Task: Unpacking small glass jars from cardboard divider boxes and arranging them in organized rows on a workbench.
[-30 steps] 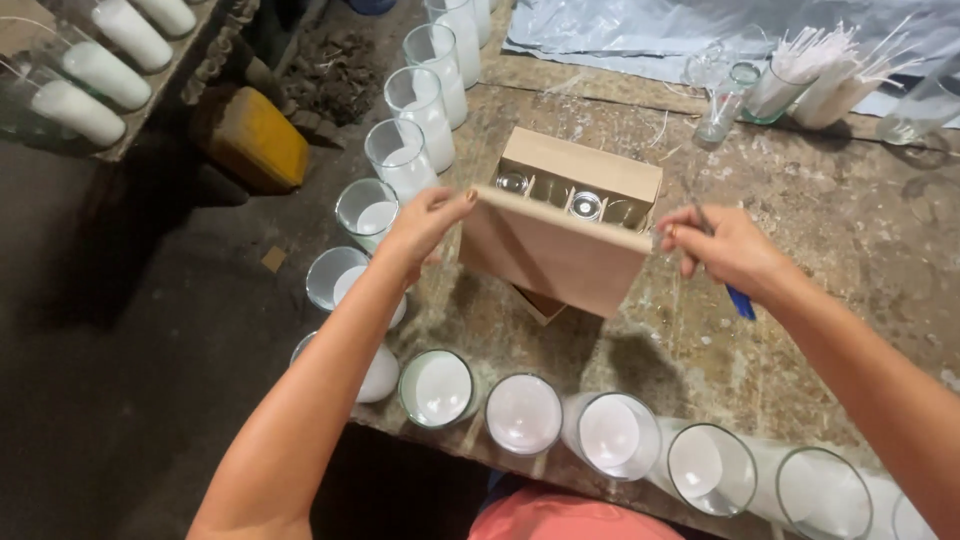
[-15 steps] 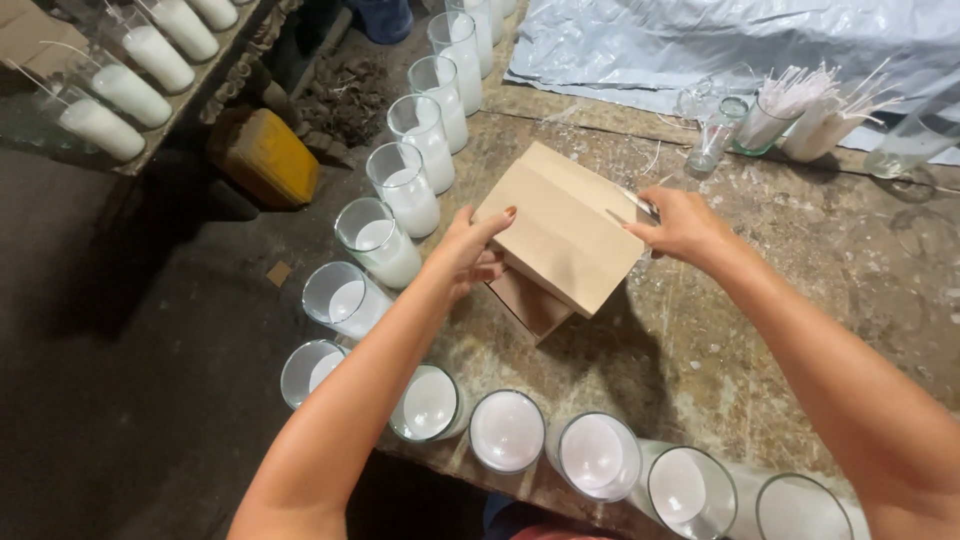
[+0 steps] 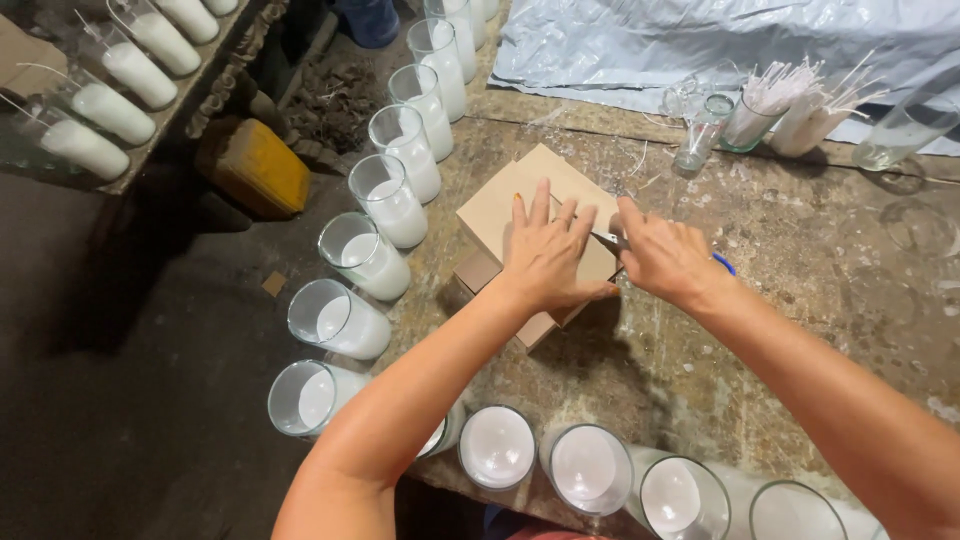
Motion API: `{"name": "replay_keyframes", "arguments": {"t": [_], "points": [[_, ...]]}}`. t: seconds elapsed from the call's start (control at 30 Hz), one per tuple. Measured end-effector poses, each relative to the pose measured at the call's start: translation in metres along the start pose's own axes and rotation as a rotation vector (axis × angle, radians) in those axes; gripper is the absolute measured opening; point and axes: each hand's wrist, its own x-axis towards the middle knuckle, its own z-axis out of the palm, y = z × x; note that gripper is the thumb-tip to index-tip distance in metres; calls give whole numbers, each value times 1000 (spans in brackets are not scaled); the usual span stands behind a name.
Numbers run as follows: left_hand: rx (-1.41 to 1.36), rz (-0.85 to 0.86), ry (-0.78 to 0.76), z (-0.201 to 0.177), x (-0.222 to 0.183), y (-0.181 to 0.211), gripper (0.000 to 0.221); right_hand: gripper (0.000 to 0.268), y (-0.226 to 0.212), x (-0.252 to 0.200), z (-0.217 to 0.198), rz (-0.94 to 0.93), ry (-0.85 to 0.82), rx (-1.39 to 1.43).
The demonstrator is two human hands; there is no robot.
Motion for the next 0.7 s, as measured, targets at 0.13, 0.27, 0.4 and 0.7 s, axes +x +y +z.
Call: {"name": "replay_keyframes", "arguments": {"t": [0.13,0.27,0.4,0.7], "points": [[68,-3,-12,5,-5,-2,97,63,-12,-4,-3,-48,-4,-27],[44,36,65,-2,-37,-13,73,70,-13,-8,-12,-30,-35,59],[23,56,141,-20,-87,-16,66,50,7,3,-1,-17,-62,126],[149,158,151,1,-123,-64,63,50,-30,24,7,90,1,149]]}}
